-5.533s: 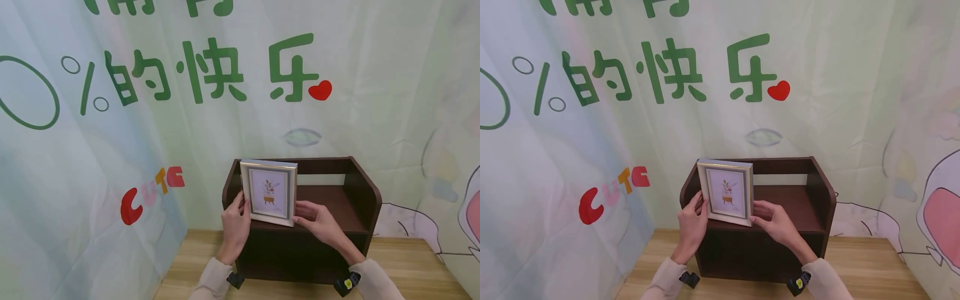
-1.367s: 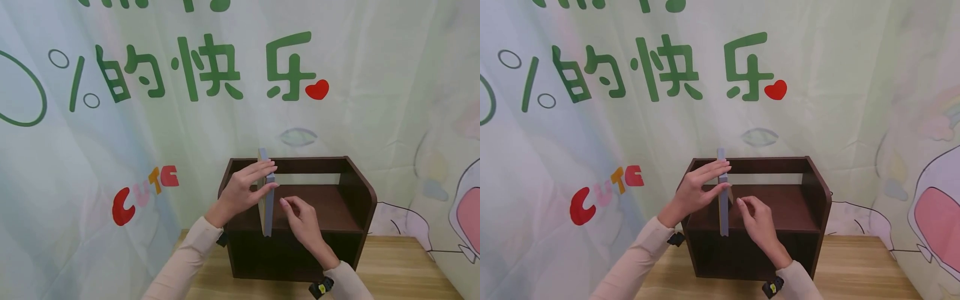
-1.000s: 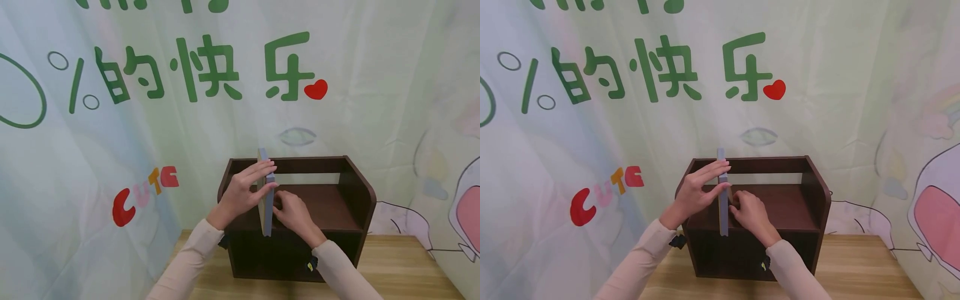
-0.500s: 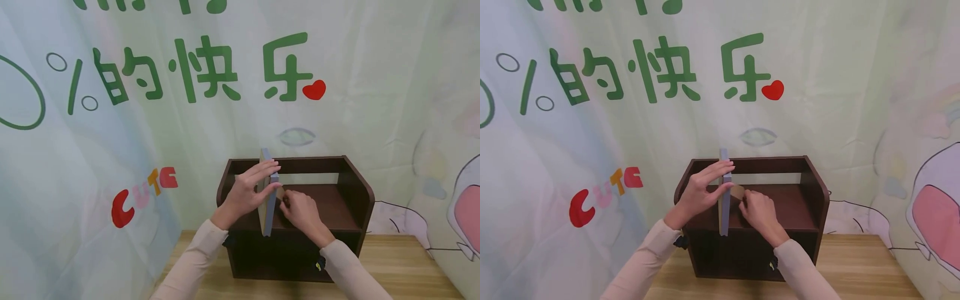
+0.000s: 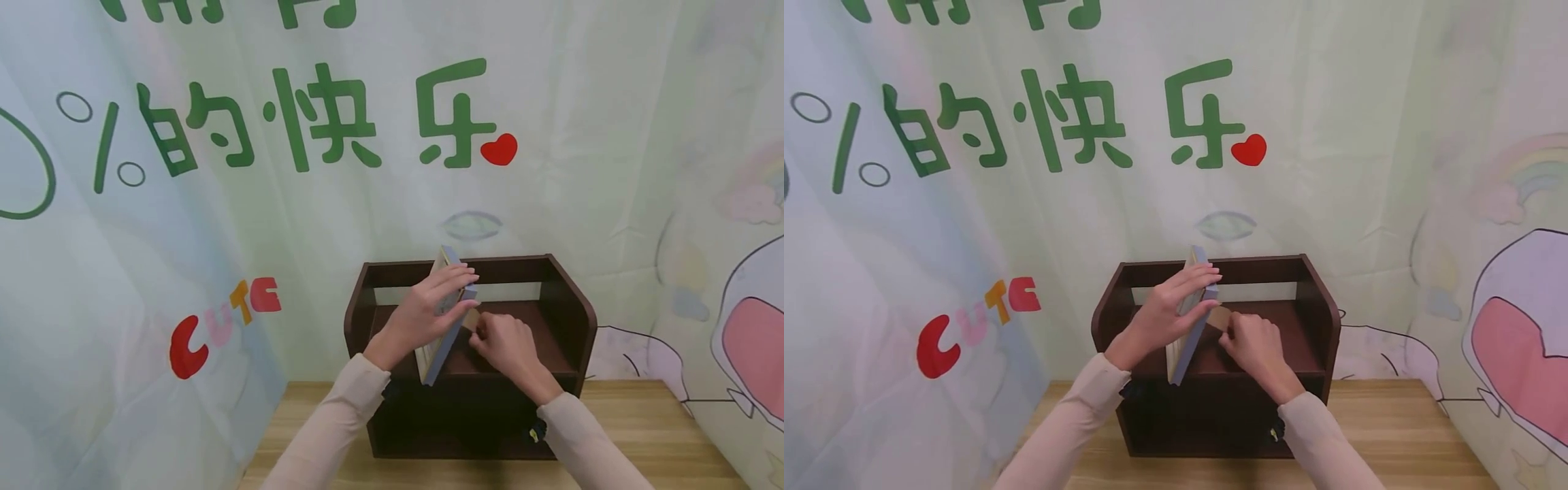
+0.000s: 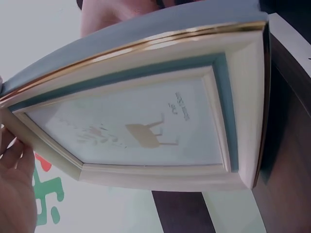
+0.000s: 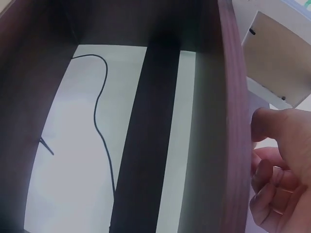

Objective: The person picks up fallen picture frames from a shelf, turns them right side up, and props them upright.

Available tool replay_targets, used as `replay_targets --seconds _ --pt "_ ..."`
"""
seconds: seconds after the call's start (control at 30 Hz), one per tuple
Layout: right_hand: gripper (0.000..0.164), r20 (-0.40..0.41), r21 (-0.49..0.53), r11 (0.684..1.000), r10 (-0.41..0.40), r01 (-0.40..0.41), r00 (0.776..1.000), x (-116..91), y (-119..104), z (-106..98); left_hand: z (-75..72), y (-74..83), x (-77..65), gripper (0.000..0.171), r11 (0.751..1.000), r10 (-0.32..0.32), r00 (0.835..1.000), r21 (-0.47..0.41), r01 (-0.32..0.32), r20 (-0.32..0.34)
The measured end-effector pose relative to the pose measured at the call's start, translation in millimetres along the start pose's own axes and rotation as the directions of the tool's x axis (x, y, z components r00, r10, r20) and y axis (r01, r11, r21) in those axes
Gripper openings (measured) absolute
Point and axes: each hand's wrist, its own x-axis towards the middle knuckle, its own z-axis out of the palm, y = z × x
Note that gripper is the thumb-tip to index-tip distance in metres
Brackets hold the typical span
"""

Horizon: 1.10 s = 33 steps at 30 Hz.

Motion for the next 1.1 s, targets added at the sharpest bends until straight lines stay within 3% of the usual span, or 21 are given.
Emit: replay_targets --seconds 0.23,0.9,1.1 --pt "0.015 0.009 0.013 1.0 -0.002 0.002 1.0 -2.0 4.2 2.9 2.9 3.9 3.9 0.044 1.0 -0.02 0.998 0.018 0.019 0.054" --pt "0.013 0.026 0.063 0.997 0.035 -0.036 0.999 -5.9 3.9 6.8 7.6 4.9 8.3 0.044 0.999 0.004 0.997 0.052 -0.007 0.074" --pt "0.015 0.044 0.094 0.995 0.041 -0.045 0.998 -11.2 3.4 2.4 5.2 7.1 9.0 0.052 0.999 -0.041 0.996 0.021 0.04 0.077"
